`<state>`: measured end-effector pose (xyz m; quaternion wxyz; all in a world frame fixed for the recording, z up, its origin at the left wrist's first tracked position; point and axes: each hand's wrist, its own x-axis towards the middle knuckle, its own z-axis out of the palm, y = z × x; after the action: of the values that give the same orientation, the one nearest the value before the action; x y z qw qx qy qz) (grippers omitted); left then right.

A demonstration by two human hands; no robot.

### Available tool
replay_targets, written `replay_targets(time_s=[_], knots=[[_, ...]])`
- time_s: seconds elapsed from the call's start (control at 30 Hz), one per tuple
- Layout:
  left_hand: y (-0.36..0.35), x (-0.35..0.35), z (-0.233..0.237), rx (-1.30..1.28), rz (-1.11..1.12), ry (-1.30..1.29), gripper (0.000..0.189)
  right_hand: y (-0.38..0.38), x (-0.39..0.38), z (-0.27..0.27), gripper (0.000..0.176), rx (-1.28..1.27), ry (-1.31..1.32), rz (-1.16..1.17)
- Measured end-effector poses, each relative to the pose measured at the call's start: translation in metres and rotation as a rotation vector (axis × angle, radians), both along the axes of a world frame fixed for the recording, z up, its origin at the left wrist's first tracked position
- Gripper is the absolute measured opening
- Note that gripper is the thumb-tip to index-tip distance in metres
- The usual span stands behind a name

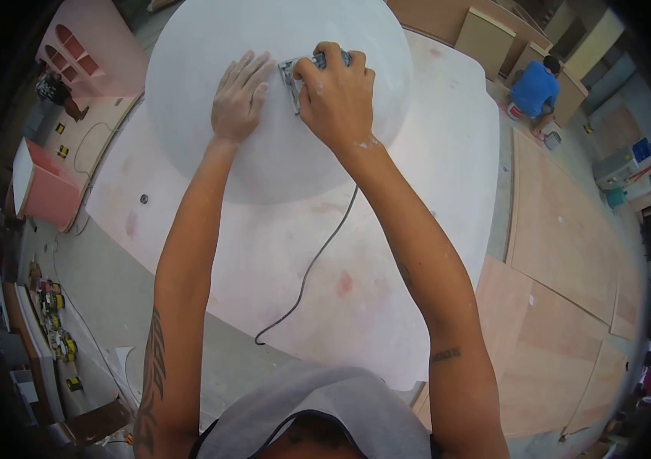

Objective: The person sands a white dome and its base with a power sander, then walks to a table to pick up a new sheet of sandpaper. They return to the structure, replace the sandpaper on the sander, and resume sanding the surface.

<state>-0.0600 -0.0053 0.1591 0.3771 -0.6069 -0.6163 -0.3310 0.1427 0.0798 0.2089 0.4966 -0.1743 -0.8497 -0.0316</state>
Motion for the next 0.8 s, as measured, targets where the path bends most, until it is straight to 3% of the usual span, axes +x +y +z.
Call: replay_targets(time_s=[0.13,0.3,0.37,0.63,0.8], knots=[[0.002,-0.003,0.001,0.020,-0.049,-0.044,0.040,-0.015,0.003,-0.005,0.024,-0.001,0.013,0.014],[0.005,-0.011,-0.010,0.195,-0.136,-0.279,0.038,-0.051,0.032,-0.079,0.028,-0.022,-0.006,-0.003],[0.005,-0.008,-0.006,0.097,-0.026,-0.116,0.037,-0.060,0.043,-0.109,0.029,-0.023,-0.049,-0.003],[0.003,-0.007,-0.004,-0.040,0.020,-0.026,0.039,-0.068,0.078,-0.207,0.030,-0.165,0.003,-0.032],[-0.003,0.008,-0.002,-0.228,0.117,0.170,0.045,-0.056,0.089,-0.235,0.028,-0.201,0.074,-0.049]])
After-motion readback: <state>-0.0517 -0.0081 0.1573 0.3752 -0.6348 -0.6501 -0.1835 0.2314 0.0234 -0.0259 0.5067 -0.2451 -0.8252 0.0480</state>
